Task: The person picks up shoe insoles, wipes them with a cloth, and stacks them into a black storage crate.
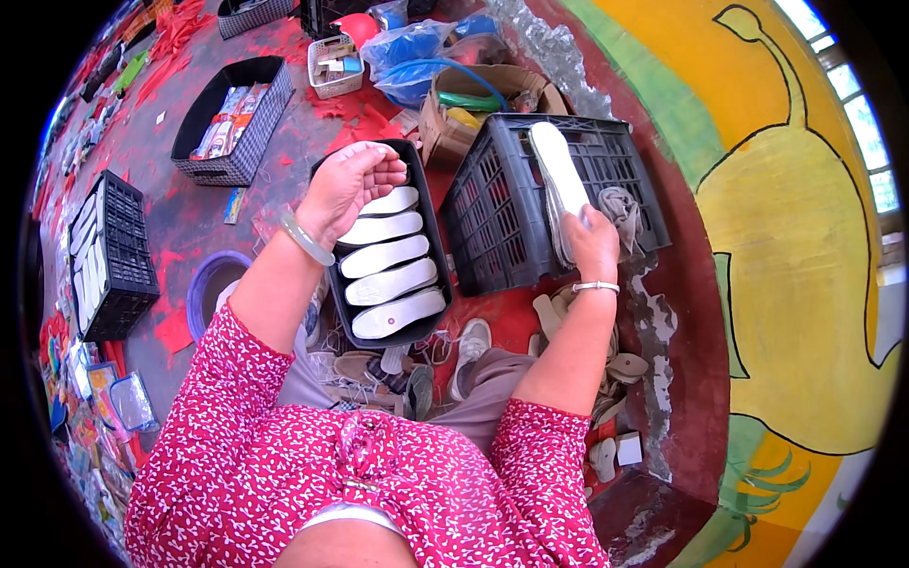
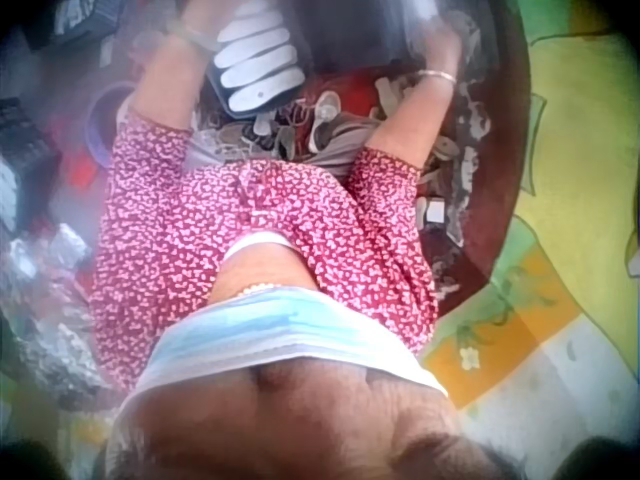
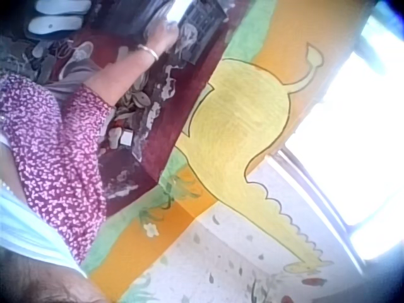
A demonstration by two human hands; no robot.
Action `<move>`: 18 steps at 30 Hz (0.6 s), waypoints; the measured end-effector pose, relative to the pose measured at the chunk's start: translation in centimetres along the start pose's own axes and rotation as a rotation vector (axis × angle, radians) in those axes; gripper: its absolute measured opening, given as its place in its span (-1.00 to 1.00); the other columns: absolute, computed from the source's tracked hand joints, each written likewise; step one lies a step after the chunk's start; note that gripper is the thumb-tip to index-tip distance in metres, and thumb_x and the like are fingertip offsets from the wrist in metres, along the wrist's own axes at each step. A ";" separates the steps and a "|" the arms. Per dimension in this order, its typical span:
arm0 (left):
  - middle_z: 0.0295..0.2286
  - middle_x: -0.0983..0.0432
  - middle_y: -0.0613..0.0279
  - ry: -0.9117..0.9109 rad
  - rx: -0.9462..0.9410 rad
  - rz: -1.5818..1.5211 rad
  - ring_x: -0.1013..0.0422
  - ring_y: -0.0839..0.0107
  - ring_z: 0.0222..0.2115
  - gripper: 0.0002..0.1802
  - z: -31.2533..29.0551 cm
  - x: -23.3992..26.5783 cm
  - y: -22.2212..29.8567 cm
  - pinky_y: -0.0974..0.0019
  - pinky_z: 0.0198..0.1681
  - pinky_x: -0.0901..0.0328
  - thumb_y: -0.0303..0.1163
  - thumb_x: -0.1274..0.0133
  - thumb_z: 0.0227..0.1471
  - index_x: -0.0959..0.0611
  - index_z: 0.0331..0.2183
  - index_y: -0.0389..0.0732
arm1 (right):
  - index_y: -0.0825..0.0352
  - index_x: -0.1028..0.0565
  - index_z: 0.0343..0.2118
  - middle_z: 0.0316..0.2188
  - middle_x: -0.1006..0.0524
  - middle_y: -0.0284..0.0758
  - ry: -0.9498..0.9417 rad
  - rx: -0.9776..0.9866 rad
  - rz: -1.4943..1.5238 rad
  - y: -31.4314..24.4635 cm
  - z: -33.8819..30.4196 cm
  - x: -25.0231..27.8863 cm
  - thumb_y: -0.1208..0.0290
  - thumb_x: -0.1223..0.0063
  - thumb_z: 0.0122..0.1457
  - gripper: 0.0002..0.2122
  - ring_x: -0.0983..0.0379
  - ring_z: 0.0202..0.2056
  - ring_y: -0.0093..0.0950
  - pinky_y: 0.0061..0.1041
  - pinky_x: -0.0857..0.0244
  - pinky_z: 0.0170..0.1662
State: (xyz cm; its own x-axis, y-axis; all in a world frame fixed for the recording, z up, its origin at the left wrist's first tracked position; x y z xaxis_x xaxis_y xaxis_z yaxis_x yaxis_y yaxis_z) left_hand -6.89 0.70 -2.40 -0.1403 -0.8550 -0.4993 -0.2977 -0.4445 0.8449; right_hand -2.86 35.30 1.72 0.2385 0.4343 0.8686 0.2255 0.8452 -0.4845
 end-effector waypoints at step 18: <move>-0.38 -0.51 0.19 -0.006 0.004 0.002 -0.44 0.46 -0.36 -0.78 -0.1 0.4 0.2 0.45 -0.28 -0.31 -0.29 0.15 0.13 -0.50 -0.30 -0.23 | 0.27 -0.41 -0.15 -0.28 -0.52 -0.17 0.843 0.069 -0.212 -2.8 -3.9 7.6 0.42 0.10 0.13 -0.78 -0.47 -0.32 -0.16 -0.27 -0.34 -0.28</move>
State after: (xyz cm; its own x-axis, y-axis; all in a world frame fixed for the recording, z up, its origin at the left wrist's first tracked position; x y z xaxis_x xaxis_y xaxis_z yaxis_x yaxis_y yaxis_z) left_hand -6.93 0.23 -2.40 -0.1469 -0.8543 -0.4985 -0.3009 -0.4415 0.8453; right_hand 2.04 35.03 9.31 0.8236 -0.0866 0.5605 0.2934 0.9108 -0.2905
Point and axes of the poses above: each hand's wrist, its own z-axis towards the middle knuckle, its own x-axis out of the back of the hand, y = z × x, the point moved 9 cm from there along z, towards the middle knuckle
